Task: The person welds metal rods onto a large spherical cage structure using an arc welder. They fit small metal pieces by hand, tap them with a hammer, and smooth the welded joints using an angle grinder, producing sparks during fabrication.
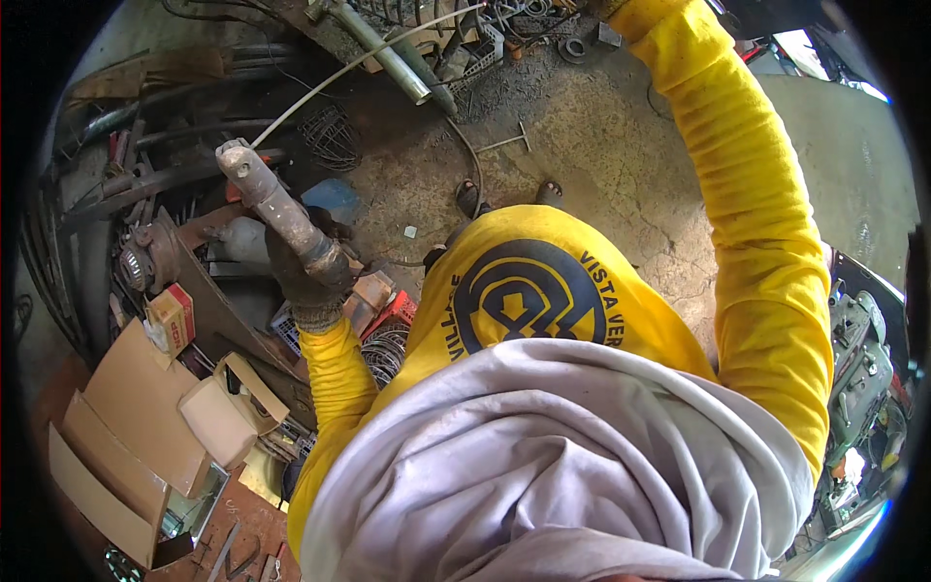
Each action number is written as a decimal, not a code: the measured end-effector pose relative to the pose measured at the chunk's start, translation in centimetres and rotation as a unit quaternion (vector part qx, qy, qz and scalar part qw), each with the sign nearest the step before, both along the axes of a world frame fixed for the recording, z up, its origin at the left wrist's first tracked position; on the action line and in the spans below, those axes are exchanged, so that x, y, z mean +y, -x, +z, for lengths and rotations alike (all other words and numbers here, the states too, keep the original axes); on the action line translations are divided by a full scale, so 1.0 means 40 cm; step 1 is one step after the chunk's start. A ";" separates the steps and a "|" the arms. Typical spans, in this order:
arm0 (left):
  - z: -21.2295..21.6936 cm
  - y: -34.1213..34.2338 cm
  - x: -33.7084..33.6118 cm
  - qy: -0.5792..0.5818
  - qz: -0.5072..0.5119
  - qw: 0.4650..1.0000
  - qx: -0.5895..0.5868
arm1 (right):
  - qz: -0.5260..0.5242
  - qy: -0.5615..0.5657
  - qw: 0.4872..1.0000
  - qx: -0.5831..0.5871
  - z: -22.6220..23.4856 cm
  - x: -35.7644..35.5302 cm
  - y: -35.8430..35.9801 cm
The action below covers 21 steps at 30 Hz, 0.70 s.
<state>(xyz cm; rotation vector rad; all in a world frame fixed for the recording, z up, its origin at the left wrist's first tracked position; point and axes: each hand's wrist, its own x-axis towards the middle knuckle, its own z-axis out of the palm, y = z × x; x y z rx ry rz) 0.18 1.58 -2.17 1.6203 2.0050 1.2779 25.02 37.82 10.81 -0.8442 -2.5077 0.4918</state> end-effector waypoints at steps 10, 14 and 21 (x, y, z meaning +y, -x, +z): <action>-0.034 0.024 0.006 -0.049 -0.013 0.998 0.029 | -0.002 -0.012 1.000 -0.014 -0.007 0.006 0.013; -0.033 -0.005 0.045 -0.060 -0.013 0.996 0.067 | -0.008 -0.028 0.999 -0.021 0.006 0.005 -0.015; 0.021 -0.003 0.047 0.046 0.045 0.991 0.114 | 0.033 -0.044 0.998 0.006 -0.017 0.024 0.016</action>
